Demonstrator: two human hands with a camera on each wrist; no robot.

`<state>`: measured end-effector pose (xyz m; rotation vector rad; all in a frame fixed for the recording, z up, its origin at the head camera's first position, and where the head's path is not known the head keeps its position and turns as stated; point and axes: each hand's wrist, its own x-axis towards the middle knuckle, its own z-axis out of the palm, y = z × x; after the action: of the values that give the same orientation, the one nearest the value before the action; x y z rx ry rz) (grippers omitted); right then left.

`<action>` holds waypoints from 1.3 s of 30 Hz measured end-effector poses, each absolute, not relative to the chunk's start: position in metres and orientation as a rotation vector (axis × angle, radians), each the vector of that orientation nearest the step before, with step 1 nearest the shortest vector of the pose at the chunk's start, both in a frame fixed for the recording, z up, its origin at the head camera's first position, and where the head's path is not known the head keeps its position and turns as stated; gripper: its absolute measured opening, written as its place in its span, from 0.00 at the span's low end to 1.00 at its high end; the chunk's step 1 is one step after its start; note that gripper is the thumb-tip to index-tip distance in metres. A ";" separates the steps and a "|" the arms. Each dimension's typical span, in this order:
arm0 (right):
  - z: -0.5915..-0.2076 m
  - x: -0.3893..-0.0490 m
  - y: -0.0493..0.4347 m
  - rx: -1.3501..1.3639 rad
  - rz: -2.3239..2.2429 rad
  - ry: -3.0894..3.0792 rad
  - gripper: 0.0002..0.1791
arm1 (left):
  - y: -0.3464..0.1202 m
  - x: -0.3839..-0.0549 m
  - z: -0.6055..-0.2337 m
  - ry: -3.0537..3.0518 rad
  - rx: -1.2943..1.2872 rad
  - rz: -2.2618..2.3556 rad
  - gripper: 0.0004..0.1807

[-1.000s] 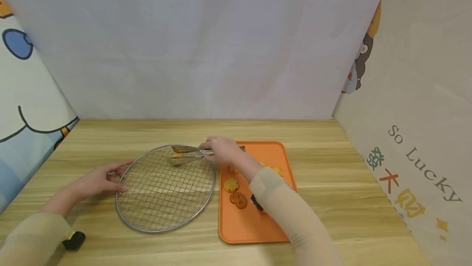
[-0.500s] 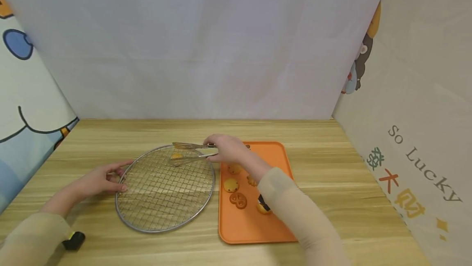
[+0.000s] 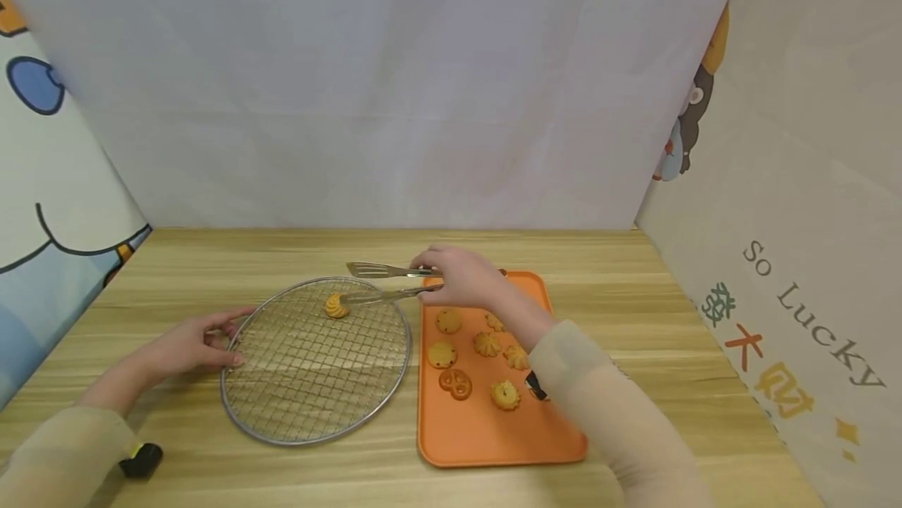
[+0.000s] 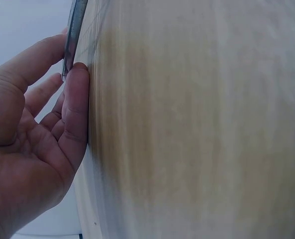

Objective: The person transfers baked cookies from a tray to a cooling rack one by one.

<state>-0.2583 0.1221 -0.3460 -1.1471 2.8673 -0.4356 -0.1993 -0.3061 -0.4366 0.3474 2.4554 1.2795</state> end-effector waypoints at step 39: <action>-0.350 -0.225 0.225 -1.262 -0.442 3.131 0.23 | -0.307 -0.201 -0.439 2.472 0.374 1.262 0.50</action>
<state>-0.2255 0.2248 -0.3501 -1.2618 3.1308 -0.4421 -0.2008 -0.3074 -0.4392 0.3741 2.4716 1.2623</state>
